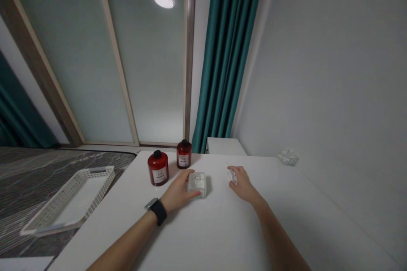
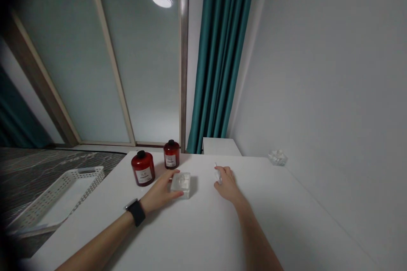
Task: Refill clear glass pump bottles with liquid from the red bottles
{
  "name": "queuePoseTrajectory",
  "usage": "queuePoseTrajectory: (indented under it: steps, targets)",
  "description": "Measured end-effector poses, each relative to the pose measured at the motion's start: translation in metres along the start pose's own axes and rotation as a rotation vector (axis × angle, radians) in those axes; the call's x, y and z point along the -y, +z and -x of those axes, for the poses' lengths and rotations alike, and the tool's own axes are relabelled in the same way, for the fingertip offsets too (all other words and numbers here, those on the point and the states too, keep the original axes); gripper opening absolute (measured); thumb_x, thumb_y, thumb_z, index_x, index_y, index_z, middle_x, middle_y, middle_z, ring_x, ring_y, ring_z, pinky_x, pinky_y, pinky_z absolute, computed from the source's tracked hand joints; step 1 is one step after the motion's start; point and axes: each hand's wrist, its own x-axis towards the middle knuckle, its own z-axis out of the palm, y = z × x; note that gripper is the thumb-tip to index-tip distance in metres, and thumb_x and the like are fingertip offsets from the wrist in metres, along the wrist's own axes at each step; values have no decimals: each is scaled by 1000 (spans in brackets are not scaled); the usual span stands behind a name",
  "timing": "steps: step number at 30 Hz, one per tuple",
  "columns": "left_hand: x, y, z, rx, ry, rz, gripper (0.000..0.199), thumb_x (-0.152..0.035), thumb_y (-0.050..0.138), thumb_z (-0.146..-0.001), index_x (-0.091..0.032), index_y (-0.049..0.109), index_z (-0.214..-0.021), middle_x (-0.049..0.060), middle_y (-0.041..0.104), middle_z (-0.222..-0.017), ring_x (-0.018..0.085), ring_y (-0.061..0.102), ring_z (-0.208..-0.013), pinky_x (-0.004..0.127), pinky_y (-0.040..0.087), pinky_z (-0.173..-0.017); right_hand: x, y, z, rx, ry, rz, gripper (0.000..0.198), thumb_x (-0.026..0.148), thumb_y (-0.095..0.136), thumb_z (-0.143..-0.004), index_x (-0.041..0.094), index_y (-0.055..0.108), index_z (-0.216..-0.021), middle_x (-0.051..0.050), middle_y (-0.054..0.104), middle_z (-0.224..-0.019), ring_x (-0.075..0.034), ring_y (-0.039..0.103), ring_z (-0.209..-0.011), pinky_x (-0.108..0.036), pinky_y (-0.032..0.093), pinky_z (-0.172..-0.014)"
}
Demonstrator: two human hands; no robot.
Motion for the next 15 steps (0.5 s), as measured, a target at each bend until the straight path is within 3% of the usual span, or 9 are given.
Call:
queuePoseTrajectory:
  steps: [7,15]
  targets:
    - [1,-2,6,-5,16,-1,58,-30,81,-68,-18,56,-119,11,64,-119,31,62,-109,47,50,-96,-4,-6,2,106,-8,74,56,8,59,-72,22,54,-126,-8,53,-114,-24,51,-112,-37,38,-100]
    - [1,-4,12,7,36,-51,58,-33,80,-70,-20,55,-120,10,63,-120,31,61,-111,46,50,-97,-4,-11,2,130,-31,50,52,14,61,-77,20,55,-128,-9,56,-115,-25,51,-110,-41,36,-101]
